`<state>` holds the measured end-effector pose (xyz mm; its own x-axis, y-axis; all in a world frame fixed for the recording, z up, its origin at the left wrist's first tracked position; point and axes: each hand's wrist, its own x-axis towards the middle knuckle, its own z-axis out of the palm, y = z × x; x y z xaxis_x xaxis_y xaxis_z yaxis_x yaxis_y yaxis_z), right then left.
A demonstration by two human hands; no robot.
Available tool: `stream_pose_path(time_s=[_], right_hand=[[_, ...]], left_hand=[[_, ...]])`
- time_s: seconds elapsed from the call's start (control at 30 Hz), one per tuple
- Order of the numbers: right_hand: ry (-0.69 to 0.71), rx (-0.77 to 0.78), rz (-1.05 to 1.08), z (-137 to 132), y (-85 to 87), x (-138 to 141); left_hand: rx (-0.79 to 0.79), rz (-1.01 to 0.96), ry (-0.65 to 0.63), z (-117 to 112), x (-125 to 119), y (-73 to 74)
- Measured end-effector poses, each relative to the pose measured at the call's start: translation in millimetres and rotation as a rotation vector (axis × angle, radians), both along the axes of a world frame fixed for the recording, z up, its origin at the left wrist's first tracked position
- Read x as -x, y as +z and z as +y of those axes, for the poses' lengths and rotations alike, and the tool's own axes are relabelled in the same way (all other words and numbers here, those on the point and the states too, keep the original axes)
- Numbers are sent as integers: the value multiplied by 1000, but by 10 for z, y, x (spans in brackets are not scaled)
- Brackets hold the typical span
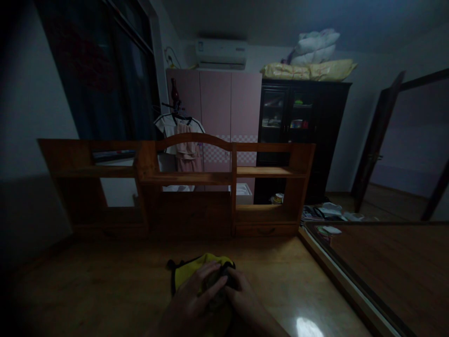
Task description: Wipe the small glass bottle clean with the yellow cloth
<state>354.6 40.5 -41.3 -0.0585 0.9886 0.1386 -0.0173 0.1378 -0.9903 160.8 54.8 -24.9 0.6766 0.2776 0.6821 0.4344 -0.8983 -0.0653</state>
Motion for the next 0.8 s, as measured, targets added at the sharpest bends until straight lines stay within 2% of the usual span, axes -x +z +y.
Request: stream_pose_path(time_s=[0.3,0.43,0.6,0.8], right_hand=[[151,-72,147,-41,157,79],[229,-59,241,-53,150,121],[191,-85,184,-40,96,111],[144,-50,93,-59,159,103]], left_hand=[[10,44,-118,-14,23,20],[58,52,-123,-32,34,1],[108,10,-117,-45,33,-2],[103,-9,-119,-65,34,87]])
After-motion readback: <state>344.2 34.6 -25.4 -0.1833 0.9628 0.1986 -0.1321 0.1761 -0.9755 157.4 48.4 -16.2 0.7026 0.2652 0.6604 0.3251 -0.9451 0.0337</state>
